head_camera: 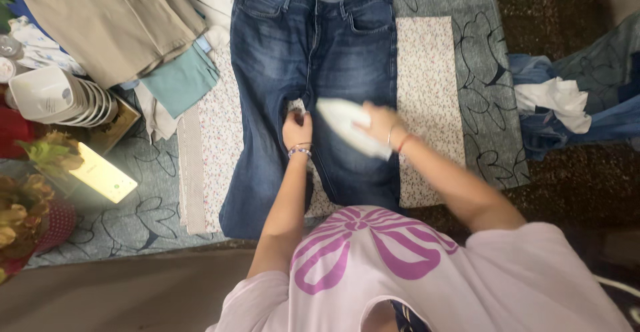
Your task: The person irons a pair of beige trousers and then a pair of blue jeans on a patterned ironing board. They use a white electric iron to smooth the fabric, adjusting the garments and flipping them over to treat different sections.
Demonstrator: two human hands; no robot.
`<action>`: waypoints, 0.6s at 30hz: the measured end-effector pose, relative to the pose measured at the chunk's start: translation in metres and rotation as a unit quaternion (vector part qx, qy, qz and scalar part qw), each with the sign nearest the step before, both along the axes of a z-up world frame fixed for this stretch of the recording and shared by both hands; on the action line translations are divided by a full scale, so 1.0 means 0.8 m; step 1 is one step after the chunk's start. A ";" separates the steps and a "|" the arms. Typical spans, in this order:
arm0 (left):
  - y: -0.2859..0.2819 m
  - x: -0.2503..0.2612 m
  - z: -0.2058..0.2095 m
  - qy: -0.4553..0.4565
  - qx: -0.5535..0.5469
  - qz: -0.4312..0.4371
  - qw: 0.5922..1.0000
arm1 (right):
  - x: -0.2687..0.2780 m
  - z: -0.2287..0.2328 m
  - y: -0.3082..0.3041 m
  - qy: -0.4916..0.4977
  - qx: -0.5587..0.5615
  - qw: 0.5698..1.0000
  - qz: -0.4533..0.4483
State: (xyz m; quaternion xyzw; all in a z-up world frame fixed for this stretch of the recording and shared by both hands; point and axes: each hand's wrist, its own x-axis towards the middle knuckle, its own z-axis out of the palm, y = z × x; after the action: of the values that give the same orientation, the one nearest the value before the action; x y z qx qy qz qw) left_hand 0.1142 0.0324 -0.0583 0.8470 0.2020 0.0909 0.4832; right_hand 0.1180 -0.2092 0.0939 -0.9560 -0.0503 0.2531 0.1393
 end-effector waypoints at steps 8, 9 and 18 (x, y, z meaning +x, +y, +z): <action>-0.022 0.112 -0.039 0.058 -0.208 0.046 0.975 | 0.042 -0.013 0.062 -0.121 0.045 0.965 -0.228; -0.030 0.117 -0.047 0.043 -0.191 0.063 0.978 | 0.074 -0.022 0.061 -0.149 0.076 0.953 -0.251; -0.012 0.081 -0.071 -0.049 -0.328 0.074 0.941 | 0.086 -0.026 0.065 -0.019 0.281 0.932 -0.227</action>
State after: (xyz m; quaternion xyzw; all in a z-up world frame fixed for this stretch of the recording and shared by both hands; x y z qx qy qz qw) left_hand 0.1786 0.0229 -0.1152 0.6188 0.2587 0.0969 0.7354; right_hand 0.1871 -0.1570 0.0734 -0.8685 0.0961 0.1718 0.4549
